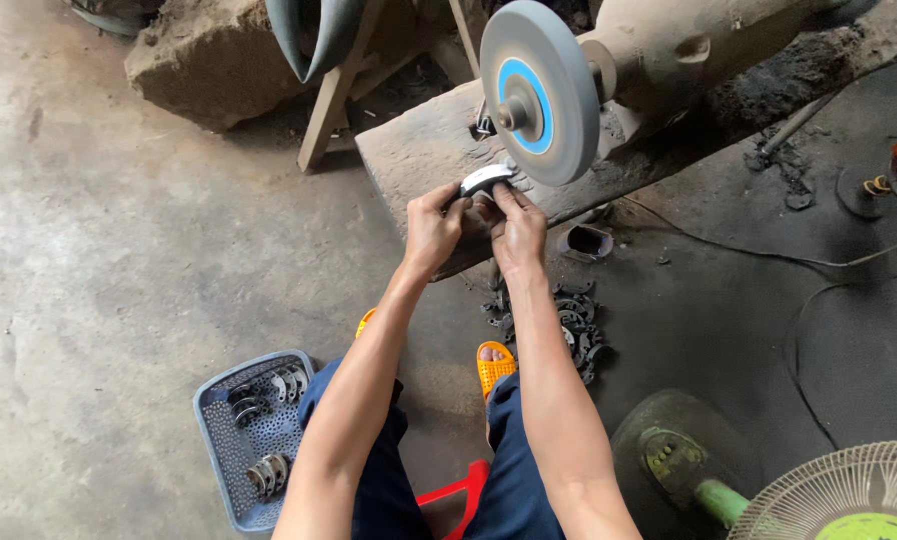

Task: The person sits on a red stool and repeatedly grinds small metal parts against a bench grinder, producing sparks. They place finished parts into a gray basket and pick new ones from a pile on the floor.

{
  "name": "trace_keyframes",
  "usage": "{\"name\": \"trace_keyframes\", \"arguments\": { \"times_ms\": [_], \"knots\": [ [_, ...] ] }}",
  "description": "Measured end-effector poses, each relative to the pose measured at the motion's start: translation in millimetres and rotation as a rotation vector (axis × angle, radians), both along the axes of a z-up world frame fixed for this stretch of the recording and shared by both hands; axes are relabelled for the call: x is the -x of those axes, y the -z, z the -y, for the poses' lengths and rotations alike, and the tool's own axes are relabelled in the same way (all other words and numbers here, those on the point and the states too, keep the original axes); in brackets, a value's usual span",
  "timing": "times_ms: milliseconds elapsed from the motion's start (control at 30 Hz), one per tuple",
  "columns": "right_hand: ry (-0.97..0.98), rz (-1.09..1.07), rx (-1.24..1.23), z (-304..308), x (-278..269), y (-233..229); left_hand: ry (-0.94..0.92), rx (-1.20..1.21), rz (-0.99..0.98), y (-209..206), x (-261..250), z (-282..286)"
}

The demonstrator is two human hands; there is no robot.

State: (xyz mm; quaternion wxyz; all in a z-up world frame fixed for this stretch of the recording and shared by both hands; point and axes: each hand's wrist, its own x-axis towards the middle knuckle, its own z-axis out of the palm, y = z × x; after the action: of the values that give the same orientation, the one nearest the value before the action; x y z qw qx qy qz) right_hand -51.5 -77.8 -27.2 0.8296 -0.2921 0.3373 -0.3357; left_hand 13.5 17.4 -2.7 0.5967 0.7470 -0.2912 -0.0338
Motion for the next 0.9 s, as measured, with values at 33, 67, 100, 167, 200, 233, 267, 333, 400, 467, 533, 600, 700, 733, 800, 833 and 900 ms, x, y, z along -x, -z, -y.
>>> {"name": "trace_keyframes", "arguments": {
  "times_ms": [33, 67, 100, 167, 200, 233, 267, 333, 400, 467, 533, 600, 700, 733, 800, 833, 900],
  "knots": [
    [0.005, -0.002, 0.001, 2, 2, 4, 0.005, 0.001, -0.002, 0, 1, -1],
    [0.002, -0.006, -0.014, 3, 5, 8, 0.027, -0.005, -0.003, 0, 2, -2],
    [0.002, -0.009, -0.027, 7, 7, 11, 0.052, -0.007, -0.002, -1, 3, 0],
    [0.021, -0.017, -0.019, 13, 13, 9, 0.068, -0.004, -0.020, 4, 8, 9],
    [0.033, -0.026, -0.014, 16, 16, 8, 0.077, -0.004, -0.039, 7, 10, 14],
    [0.037, -0.028, -0.012, 21, 17, 12, 0.081, -0.002, -0.040, 6, 13, 19],
    [0.051, -0.027, -0.003, 25, 19, 16, 0.084, 0.003, -0.047, 5, 15, 23],
    [0.065, -0.030, 0.007, 31, 22, 18, 0.086, 0.010, -0.057, 6, 19, 29],
    [0.074, -0.047, 0.047, 30, 22, 15, 0.082, 0.002, -0.065, 8, 19, 30],
    [0.053, -0.056, 0.060, 26, 16, 17, 0.070, 0.003, -0.052, 0, 18, 23],
    [0.034, -0.061, 0.074, 23, 12, 17, 0.061, 0.005, -0.035, 5, 14, 19],
    [0.023, -0.065, 0.085, 19, 8, 14, 0.060, 0.008, -0.033, 23, 6, 17],
    [0.058, -0.055, 0.082, 21, 12, 14, 0.055, 0.055, -0.050, -18, 18, 19],
    [0.061, -0.057, 0.085, 21, 13, 13, 0.059, 0.058, -0.052, -14, 17, 20],
    [0.070, -0.050, 0.079, 22, 14, 10, 0.073, 0.064, -0.042, -4, 15, 22],
    [0.066, -0.051, 0.079, 20, 13, 8, 0.069, 0.064, -0.043, -7, 14, 20],
    [0.049, -0.064, 0.086, 15, 9, 5, 0.076, 0.116, -0.042, -12, 11, 14]
  ]
}}
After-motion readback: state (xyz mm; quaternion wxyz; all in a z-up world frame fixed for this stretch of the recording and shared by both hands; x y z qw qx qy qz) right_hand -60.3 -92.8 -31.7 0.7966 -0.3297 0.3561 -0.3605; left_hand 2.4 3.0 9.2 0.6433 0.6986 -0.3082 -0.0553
